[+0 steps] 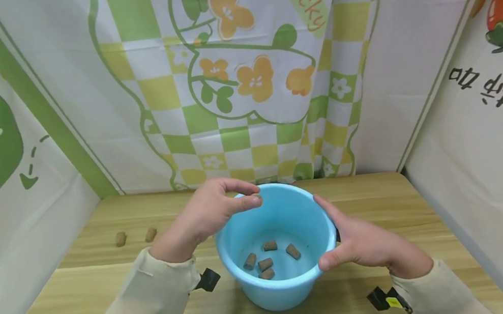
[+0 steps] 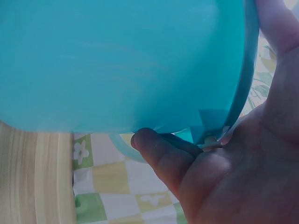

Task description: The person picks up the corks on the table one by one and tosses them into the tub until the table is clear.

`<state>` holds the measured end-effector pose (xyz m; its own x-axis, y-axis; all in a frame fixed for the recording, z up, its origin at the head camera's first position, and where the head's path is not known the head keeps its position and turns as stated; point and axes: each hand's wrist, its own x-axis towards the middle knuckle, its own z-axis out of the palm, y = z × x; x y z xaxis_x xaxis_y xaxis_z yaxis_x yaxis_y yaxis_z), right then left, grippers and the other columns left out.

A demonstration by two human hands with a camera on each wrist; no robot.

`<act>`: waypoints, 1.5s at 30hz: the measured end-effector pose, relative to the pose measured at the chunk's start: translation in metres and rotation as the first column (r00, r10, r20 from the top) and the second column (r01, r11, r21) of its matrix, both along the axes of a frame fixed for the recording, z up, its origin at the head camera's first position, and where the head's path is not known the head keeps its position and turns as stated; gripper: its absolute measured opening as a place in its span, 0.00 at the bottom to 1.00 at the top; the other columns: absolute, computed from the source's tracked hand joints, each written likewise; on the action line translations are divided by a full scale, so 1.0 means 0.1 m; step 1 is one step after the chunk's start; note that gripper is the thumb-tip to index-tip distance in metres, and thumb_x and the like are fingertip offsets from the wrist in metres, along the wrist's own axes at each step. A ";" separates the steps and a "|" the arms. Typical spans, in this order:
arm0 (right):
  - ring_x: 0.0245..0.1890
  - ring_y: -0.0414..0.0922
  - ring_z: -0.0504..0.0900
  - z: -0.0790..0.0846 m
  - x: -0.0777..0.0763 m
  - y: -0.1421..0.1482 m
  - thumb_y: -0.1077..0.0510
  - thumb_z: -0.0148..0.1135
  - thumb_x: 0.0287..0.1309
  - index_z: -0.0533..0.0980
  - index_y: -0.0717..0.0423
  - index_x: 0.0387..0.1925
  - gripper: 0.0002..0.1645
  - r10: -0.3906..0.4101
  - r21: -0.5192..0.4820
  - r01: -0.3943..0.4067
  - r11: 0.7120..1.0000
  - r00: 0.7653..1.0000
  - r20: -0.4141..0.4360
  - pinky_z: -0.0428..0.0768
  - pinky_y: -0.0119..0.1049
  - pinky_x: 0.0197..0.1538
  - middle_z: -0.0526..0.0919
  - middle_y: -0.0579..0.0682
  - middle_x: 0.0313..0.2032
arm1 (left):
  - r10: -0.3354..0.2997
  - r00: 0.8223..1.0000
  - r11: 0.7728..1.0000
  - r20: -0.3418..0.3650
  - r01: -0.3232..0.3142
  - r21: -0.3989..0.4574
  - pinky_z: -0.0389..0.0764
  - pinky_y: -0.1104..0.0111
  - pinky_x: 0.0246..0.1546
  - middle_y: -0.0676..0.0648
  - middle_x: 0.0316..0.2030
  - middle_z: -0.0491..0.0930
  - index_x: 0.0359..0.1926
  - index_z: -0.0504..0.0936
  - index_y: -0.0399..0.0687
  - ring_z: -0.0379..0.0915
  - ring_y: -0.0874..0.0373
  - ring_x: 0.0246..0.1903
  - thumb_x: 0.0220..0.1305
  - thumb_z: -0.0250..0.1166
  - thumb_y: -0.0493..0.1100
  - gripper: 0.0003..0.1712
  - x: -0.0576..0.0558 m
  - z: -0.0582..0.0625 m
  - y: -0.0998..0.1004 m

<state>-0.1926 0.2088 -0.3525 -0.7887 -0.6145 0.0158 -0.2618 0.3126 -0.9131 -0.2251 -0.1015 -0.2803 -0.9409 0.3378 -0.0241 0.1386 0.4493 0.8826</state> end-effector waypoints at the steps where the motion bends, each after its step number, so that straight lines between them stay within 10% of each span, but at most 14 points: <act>1: 0.56 0.60 0.74 0.00 0.00 0.00 0.48 0.82 0.45 0.30 0.41 0.79 0.79 0.000 -0.001 0.000 1.000 1.000 0.007 0.74 0.54 0.54 0.67 0.62 0.64 | 0.000 1.000 1.000 -0.003 0.000 -0.010 0.79 0.52 0.45 0.52 0.55 0.77 0.48 0.89 0.55 0.66 0.49 0.57 0.56 0.77 0.52 0.18 0.00 -0.01 0.01; 7: 0.55 0.61 0.74 0.00 -0.01 0.01 0.49 0.82 0.45 0.31 0.42 0.79 0.79 0.004 -0.012 -0.005 1.000 1.000 -0.009 0.74 0.57 0.54 0.68 0.63 0.63 | -0.025 0.999 0.998 -0.049 0.022 -0.057 0.76 0.55 0.46 0.57 0.51 0.80 0.47 0.88 0.63 0.68 0.52 0.57 0.55 0.76 0.56 0.18 -0.01 0.00 0.04; 14: 0.53 0.60 0.76 0.00 -0.02 0.01 0.48 0.82 0.45 0.32 0.41 0.79 0.78 0.022 -0.002 -0.022 1.000 0.999 -0.033 0.75 0.56 0.52 0.71 0.60 0.60 | -0.134 0.988 0.991 -0.075 0.135 -0.001 0.72 0.54 0.56 0.57 0.64 0.72 0.68 0.75 0.67 0.63 0.52 0.65 0.51 0.80 0.48 0.42 -0.02 -0.06 0.03; 24: 0.54 0.60 0.76 -0.02 -0.02 0.01 0.49 0.82 0.46 0.32 0.39 0.79 0.77 0.033 -0.011 -0.034 0.999 0.999 -0.041 0.74 0.59 0.54 0.71 0.61 0.61 | -0.043 0.991 0.997 -0.130 0.051 0.058 0.59 0.48 0.65 0.61 0.67 0.68 0.70 0.72 0.63 0.52 0.57 0.70 0.52 0.79 0.49 0.44 -0.04 -0.07 -0.20; 27: 0.54 0.60 0.75 -0.02 -0.02 0.00 0.49 0.82 0.46 0.32 0.39 0.79 0.77 0.028 -0.005 -0.028 1.000 0.999 -0.041 0.75 0.57 0.53 0.70 0.61 0.61 | 0.011 0.993 0.993 -0.116 0.003 0.119 0.75 0.60 0.46 0.61 0.67 0.68 0.70 0.71 0.63 0.74 0.60 0.44 0.55 0.78 0.50 0.42 -0.07 -0.07 -0.37; 29: 0.54 0.60 0.75 -0.01 -0.01 0.00 0.49 0.82 0.46 0.32 0.39 0.79 0.77 0.025 0.002 -0.025 1.000 0.999 -0.044 0.75 0.55 0.53 0.70 0.61 0.61 | 0.047 0.995 0.983 -0.094 -0.030 0.181 0.74 0.69 0.29 0.59 0.68 0.67 0.72 0.70 0.61 0.70 0.63 0.24 0.58 0.76 0.49 0.42 -0.09 -0.07 -0.50; 31: 0.55 0.59 0.75 -0.01 -0.01 -0.01 0.49 0.81 0.46 0.31 0.39 0.79 0.77 0.023 0.005 -0.022 1.000 0.999 -0.043 0.76 0.53 0.53 0.69 0.62 0.62 | 0.081 0.995 0.961 -0.058 -0.063 0.270 0.61 0.74 0.15 0.57 0.70 0.65 0.73 0.67 0.59 0.53 0.64 0.12 0.61 0.73 0.46 0.41 -0.11 -0.09 -0.66; 34: 0.55 0.59 0.75 0.00 0.00 -0.01 0.49 0.81 0.46 0.32 0.39 0.79 0.77 0.021 0.003 -0.021 1.000 0.999 -0.041 0.76 0.53 0.53 0.69 0.62 0.62 | 0.150 0.988 0.914 -0.031 -0.127 0.385 0.60 0.76 0.13 0.52 0.72 0.61 0.75 0.64 0.56 0.53 0.67 0.12 0.65 0.70 0.44 0.41 -0.15 -0.12 -0.91; 40: 0.54 0.59 0.75 0.01 0.00 -0.01 0.51 0.82 0.46 0.33 0.37 0.79 0.77 0.019 -0.006 -0.019 1.000 0.999 -0.045 0.75 0.58 0.53 0.69 0.60 0.62 | 0.235 0.972 0.764 0.013 -0.193 0.616 0.53 0.74 0.13 0.46 0.71 0.60 0.77 0.58 0.52 0.50 0.68 0.12 0.67 0.67 0.40 0.42 -0.21 -0.28 -1.43; 45: 0.55 0.59 0.75 0.01 0.02 -0.02 0.51 0.82 0.46 0.32 0.38 0.79 0.77 0.003 0.002 -0.003 1.000 1.000 -0.011 0.75 0.55 0.53 0.68 0.61 0.63 | 0.291 0.951 0.661 0.103 -0.278 0.697 0.46 0.70 0.15 0.55 0.43 0.74 0.79 0.52 0.49 0.42 0.63 0.14 0.69 0.65 0.40 0.44 -0.18 -0.50 -1.86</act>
